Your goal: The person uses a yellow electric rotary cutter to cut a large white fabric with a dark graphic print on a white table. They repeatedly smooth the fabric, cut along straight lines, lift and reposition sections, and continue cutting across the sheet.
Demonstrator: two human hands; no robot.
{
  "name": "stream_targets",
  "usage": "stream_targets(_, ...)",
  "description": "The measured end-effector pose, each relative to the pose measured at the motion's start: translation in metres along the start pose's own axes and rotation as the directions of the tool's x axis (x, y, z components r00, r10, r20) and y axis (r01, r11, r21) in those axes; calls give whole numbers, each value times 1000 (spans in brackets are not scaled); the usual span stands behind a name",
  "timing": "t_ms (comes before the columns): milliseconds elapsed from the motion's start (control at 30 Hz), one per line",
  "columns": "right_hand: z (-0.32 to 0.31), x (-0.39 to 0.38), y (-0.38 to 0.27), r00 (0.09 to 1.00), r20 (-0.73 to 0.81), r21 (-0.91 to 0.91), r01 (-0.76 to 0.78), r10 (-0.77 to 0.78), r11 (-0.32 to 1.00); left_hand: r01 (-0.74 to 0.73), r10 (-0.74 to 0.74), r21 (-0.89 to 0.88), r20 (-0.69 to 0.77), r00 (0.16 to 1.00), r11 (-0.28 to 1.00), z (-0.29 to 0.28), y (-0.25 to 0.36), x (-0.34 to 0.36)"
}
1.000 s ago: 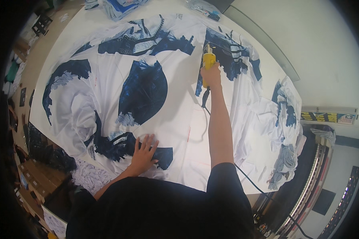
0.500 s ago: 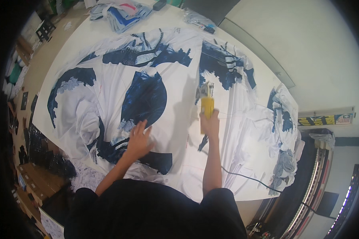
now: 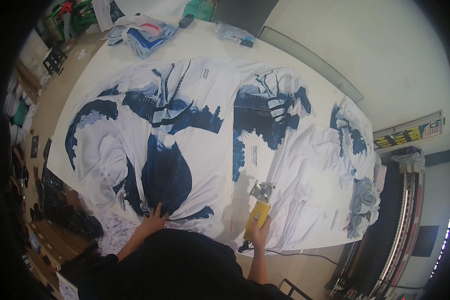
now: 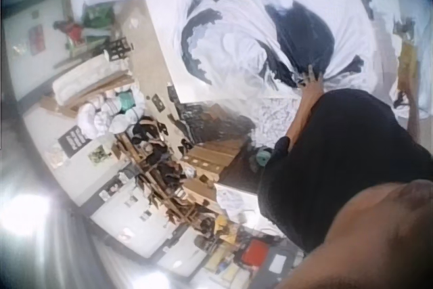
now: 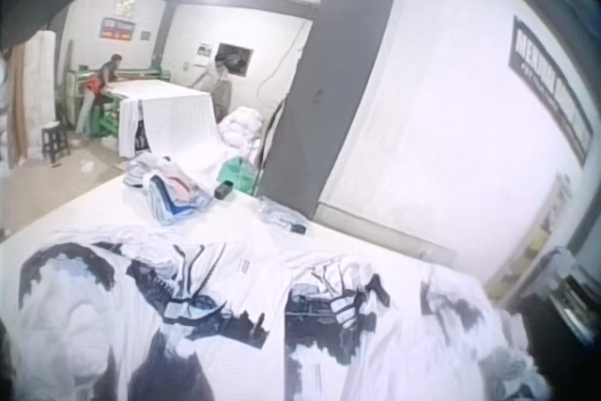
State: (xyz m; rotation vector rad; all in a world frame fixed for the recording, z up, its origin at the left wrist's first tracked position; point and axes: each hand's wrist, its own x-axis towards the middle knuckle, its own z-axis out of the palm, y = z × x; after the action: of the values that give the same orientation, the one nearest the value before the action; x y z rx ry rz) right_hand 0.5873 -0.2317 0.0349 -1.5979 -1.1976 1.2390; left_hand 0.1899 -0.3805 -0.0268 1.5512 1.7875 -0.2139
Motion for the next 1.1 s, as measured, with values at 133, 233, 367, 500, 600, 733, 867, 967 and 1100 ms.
stream_targets(133, 2, -3, -6, 999, -33, 42, 5, -4, 999, -128, 221, -293, 310, 925, 948, -152, 27, 23)
stream_targets(233, 17, 57, -24, 989, -71, -45, 126, -129, 991, -365, 273, -163, -412, 869, 916, -185, 33, 108)
stream_targets(367, 50, 179, -29, 957, -103, -98, 261, -271, 960, -196, 191, 62, -627, 755, 979, -211, 31, 229)
stream_targets(500, 43, 210, -21, 965, -160, -51, 201, -207, 978, -41, 68, 73, -420, 905, 996, -212, 52, 251)
stream_targets(600, 20, 160, 9, 963, -212, -17, 164, -164, 986, -75, 96, 70, -372, 923, 995, -192, 62, 223)
stream_targets(733, -18, 53, 20, 975, -216, -107, 33, -56, 994, -170, 201, 134, -264, 943, 976, -154, 73, 149)
stream_targets(867, -46, -3, 27, 963, -269, -172, -51, 3, 984, -319, 333, 185, -50, 942, 930, -142, 92, 85)
stream_targets(967, -43, -4, 12, 947, -321, -194, -35, -29, 980, -329, 329, -29, -2, 944, 944, -171, 97, 126)
stream_targets(1100, -26, 48, 5, 938, -333, -159, 47, -99, 986, -303, 357, 204, -686, 634, 931, -236, 70, 269)
